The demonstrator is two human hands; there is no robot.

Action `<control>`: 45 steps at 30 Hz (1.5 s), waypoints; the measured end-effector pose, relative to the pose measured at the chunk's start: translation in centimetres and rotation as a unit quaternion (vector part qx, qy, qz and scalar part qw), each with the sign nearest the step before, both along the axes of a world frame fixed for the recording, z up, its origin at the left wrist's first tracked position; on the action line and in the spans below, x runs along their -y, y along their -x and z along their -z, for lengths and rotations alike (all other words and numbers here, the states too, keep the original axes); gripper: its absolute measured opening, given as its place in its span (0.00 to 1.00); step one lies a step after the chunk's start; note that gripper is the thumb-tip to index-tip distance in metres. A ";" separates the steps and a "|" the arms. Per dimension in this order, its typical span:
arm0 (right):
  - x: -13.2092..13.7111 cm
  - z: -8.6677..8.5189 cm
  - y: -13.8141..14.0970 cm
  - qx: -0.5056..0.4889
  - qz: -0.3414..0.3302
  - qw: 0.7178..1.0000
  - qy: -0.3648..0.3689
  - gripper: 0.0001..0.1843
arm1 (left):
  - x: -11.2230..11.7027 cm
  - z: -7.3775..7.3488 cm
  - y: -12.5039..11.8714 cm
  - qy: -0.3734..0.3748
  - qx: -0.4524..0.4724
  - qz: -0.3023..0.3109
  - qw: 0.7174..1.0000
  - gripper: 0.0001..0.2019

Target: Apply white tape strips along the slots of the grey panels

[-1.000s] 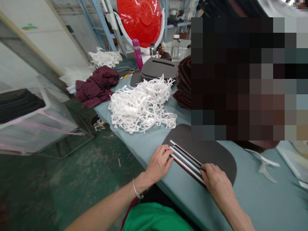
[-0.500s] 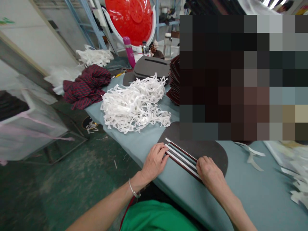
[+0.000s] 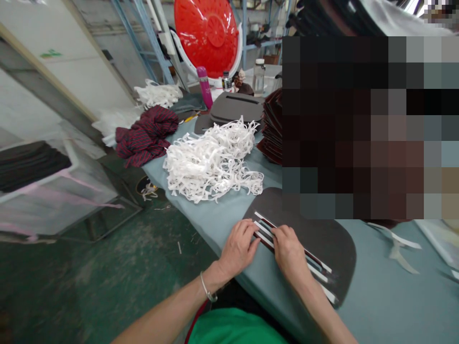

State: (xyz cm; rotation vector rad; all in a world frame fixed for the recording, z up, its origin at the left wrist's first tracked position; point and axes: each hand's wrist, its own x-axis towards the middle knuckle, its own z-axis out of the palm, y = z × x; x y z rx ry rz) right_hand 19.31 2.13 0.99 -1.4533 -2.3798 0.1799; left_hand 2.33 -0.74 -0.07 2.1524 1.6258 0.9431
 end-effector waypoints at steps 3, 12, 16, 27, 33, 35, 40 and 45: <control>-0.3 0.1 2.7 0.012 -0.012 1.000 -0.005 0.16 | -0.2 -0.4 0.0 0.003 -0.020 0.006 1.000 0.22; 3.1 1.0 -0.5 0.114 -0.034 0.985 -0.122 0.18 | -0.4 -0.4 -0.2 -0.004 -0.096 0.053 0.994 0.18; 5.9 1.2 -6.5 0.136 -0.045 0.980 -0.139 0.20 | -0.4 -0.2 -0.2 -0.016 -0.096 0.057 0.994 0.18; 9.3 0.7 -12.7 0.001 0.039 0.999 -0.022 0.13 | -0.6 0.6 -0.6 -0.032 -0.113 0.069 0.991 0.17; 9.5 1.5 -12.6 -0.084 0.029 0.995 -0.044 0.18 | -0.6 0.8 -0.7 -0.044 -0.126 0.065 0.989 0.16; 9.7 1.4 -12.2 -0.075 0.026 0.996 -0.047 0.19 | -0.6 0.8 -0.8 -0.045 -0.132 0.064 0.988 0.16; 10.3 0.6 -10.9 -0.014 0.038 0.997 -0.065 0.17 | -0.8 1.0 -0.5 -0.054 -0.167 0.074 0.982 0.20; 11.1 0.9 -10.9 -0.034 0.019 0.990 -0.134 0.16 | -0.5 1.0 0.0 -0.102 -0.235 0.103 0.961 0.23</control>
